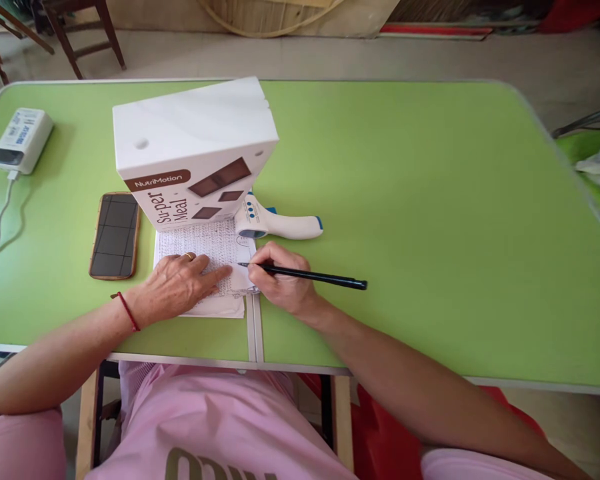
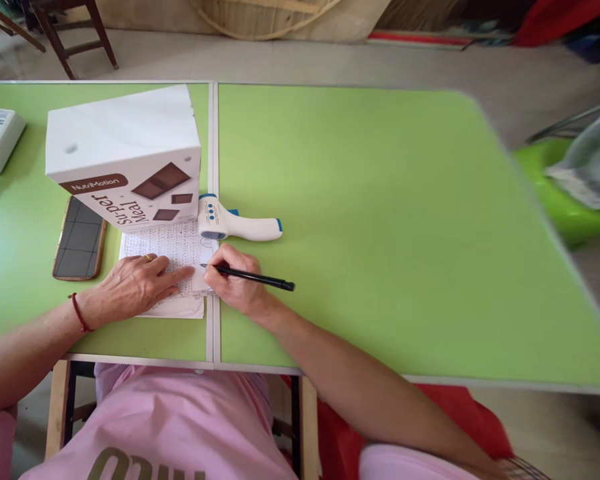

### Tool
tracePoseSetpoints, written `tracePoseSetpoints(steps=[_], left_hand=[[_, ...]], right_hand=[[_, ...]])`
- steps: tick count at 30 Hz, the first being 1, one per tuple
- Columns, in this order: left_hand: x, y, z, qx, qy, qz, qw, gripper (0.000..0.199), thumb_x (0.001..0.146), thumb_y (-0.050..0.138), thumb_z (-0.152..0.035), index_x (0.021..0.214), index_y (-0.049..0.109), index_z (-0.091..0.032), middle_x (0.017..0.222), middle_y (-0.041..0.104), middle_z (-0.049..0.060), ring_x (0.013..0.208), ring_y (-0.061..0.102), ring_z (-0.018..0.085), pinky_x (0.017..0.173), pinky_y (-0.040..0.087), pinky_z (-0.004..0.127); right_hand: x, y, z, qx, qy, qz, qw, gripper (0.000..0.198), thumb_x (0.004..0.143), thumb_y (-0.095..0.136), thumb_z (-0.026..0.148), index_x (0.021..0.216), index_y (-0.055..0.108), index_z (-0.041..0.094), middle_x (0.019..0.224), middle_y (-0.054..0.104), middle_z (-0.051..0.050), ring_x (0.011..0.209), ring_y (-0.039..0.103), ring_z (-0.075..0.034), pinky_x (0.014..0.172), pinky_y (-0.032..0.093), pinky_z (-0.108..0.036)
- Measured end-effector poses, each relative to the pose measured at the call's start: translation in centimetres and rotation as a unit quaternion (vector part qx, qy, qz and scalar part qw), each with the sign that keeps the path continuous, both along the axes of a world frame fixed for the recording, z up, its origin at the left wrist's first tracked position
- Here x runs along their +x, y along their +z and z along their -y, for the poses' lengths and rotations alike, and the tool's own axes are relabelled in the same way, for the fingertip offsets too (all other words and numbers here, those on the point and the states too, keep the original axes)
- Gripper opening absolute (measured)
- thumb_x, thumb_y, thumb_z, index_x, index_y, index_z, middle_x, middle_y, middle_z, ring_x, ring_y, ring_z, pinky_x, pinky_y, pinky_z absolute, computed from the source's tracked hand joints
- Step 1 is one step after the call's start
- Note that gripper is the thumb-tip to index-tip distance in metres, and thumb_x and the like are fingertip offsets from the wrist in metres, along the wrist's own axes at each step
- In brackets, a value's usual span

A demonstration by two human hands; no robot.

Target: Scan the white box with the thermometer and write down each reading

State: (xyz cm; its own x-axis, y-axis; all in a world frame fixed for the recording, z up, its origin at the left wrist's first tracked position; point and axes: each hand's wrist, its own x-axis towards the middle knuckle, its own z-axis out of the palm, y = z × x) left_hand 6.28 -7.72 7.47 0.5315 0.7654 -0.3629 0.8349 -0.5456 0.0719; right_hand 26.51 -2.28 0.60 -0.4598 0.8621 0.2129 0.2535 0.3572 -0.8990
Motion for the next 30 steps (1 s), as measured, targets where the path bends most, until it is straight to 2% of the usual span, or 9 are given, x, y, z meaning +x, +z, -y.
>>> tracePoseSetpoints(steps=[9,19,30], left_hand=[[0.15,0.08,-0.10,-0.006,0.002,-0.004,1.000,0.034,0.101,0.043,-0.038,0.133,0.051,-0.030,0.085,0.057,0.004,0.067,0.058,0.019,0.049,0.037,0.029],[0.07,0.03,-0.04,0.000,0.000,-0.001,1.000,0.034,0.101,0.043,-0.039,0.132,0.051,-0.029,0.085,0.057,0.004,0.067,0.058,0.018,0.048,0.037,0.029],[0.01,-0.10,-0.01,0.004,-0.001,0.001,1.000,0.034,0.101,0.043,-0.039,0.133,0.050,-0.029,0.084,0.057,0.004,0.066,0.058,0.018,0.047,0.036,0.029]], right_hand=[[-0.09,-0.24,0.16,-0.005,-0.023,0.005,1.000,0.013,0.077,0.053,0.022,0.064,0.050,0.022,0.050,0.054,0.005,0.042,0.047,-0.009,0.041,0.038,-0.022],[-0.16,-0.22,0.10,0.029,-0.006,-0.012,1.000,0.013,0.076,0.054,0.015,0.066,0.049,0.021,0.050,0.052,0.006,0.040,0.046,-0.007,0.040,0.038,-0.019],[-0.15,-0.11,0.06,0.005,-0.005,-0.007,1.000,0.014,0.077,0.053,0.019,0.064,0.049,0.021,0.051,0.053,0.005,0.041,0.045,-0.007,0.040,0.035,-0.019]])
